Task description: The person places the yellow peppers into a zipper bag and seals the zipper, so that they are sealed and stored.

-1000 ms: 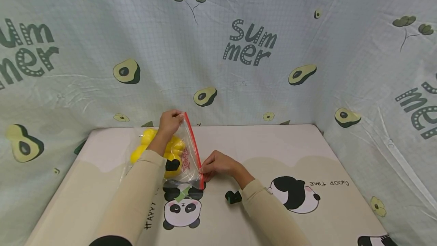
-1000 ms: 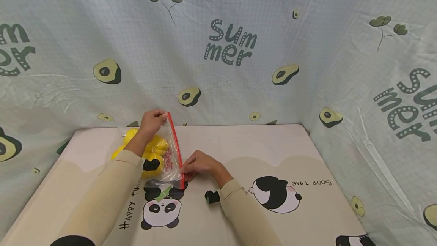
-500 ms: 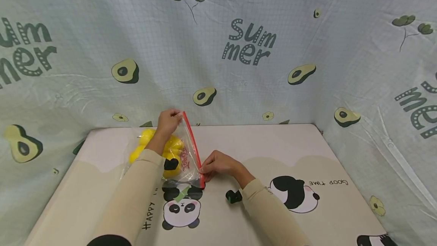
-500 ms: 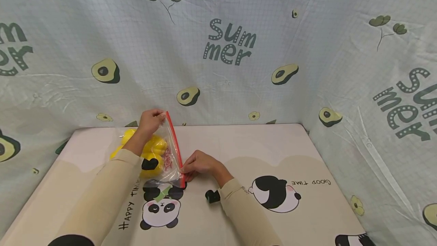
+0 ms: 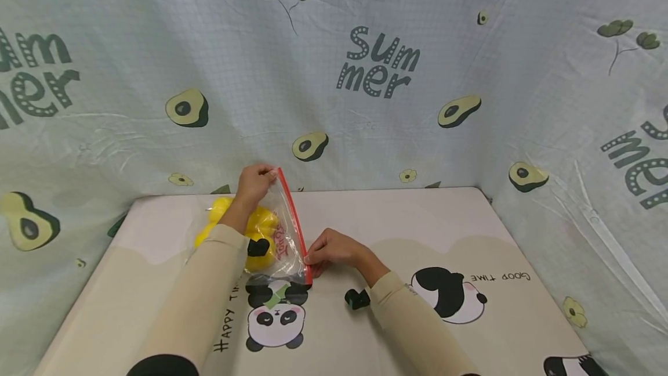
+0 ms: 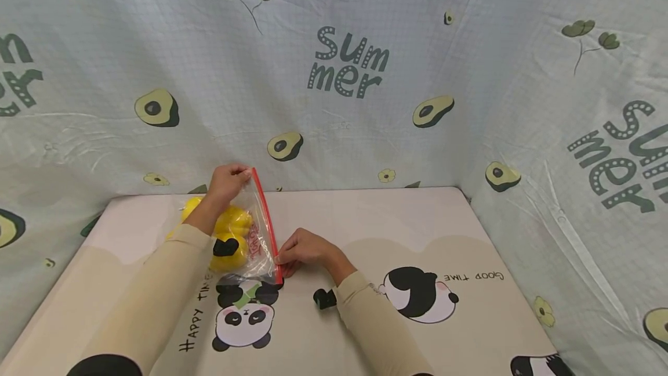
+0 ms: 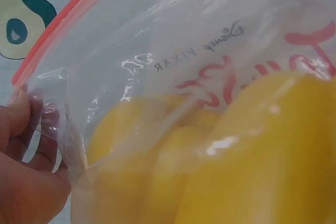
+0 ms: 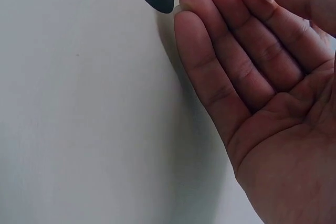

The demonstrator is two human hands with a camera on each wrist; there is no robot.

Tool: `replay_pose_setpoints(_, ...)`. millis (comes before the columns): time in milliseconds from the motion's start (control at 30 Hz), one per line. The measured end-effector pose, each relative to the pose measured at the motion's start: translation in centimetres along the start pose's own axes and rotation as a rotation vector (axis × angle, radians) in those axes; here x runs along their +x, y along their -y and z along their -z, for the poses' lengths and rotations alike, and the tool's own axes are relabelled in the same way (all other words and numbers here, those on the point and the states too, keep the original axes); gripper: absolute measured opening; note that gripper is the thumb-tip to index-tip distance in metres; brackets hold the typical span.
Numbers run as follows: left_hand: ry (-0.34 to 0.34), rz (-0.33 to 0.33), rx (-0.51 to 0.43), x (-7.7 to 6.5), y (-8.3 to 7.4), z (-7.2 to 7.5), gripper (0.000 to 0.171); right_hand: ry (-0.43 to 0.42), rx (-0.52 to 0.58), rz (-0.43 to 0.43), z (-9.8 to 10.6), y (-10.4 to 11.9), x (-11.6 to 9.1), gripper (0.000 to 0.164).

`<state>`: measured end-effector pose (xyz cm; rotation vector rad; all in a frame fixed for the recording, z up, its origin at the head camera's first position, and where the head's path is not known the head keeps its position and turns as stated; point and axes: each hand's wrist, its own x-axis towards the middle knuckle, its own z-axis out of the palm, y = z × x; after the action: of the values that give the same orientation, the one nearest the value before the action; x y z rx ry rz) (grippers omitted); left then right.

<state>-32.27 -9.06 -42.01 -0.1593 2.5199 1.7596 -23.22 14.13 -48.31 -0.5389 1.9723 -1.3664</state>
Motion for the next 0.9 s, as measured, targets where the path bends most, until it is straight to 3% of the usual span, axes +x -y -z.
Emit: replay_pose_setpoints(900, -0.006, -0.008, 0.049, 0.82, -0.19, -0.52, 0.037, 0.03, -0.017, 0.005, 0.21, 0.23, -0.42, 0.021)
